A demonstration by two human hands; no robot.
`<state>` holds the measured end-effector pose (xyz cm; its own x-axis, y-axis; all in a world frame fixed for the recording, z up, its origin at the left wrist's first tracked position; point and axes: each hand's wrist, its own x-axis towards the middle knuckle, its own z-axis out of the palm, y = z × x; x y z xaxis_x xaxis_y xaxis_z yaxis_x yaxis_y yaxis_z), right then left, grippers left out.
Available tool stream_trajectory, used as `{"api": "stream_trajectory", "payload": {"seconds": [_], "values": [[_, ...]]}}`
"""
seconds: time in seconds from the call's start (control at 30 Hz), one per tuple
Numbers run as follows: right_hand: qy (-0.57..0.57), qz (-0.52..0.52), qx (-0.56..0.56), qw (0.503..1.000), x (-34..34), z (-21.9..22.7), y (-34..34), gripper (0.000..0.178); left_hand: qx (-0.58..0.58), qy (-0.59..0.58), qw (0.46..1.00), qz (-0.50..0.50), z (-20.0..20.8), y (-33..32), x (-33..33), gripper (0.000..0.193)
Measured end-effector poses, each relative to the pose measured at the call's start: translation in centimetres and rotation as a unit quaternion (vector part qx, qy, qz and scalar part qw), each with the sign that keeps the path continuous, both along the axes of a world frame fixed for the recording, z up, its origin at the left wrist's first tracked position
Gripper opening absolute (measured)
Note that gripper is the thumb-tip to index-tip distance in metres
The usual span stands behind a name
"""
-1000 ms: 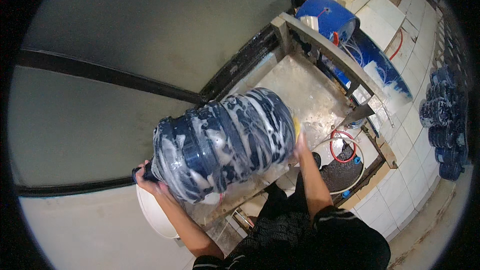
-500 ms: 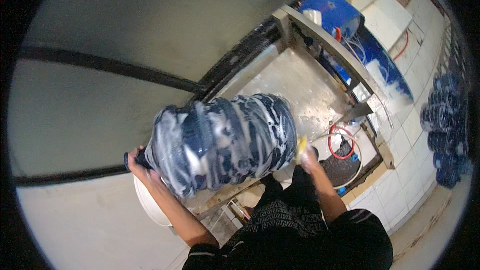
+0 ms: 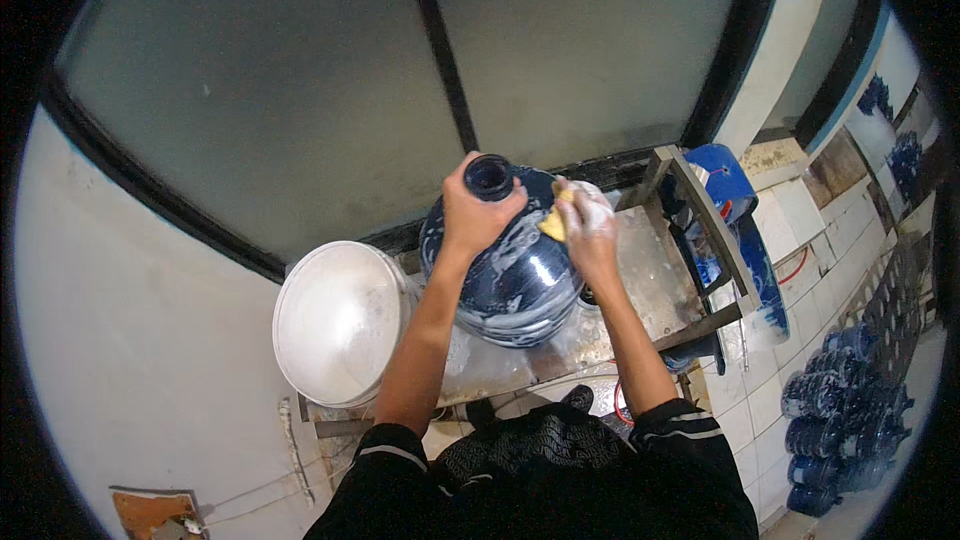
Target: The person scrubs the exterior of large blue water jugs with a yellow sponge and soapy water at a metal sink. They rinse the jugs, place them on the floor among other jugs, and repeat the process with additional jugs.
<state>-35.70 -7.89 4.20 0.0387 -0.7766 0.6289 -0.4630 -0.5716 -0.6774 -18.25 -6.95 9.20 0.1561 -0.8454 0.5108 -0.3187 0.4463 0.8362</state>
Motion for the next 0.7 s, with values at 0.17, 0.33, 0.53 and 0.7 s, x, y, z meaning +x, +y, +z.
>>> {"api": "stream_trajectory", "payload": {"seconds": [0.17,0.33,0.53,0.7], "values": [[0.186,-0.015,-0.05,0.981,4.0,-0.5,6.8,0.045,0.099,0.025,0.982,-0.162,-0.5,0.1,3.5,0.042],[0.289,0.124,-0.112,0.943,11.1,0.4,11.4,0.044,0.167,-0.148,0.95,-0.217,-1.4,-3.1,5.8,0.072],[0.417,0.134,0.059,0.897,17.8,-3.5,-2.7,0.034,0.166,-0.186,0.936,-0.247,-0.3,-4.0,3.7,0.059],[0.369,0.143,-0.069,0.916,16.3,-1.5,6.5,0.033,0.169,-0.16,0.936,-0.265,1.1,-2.3,6.3,0.045]]}}
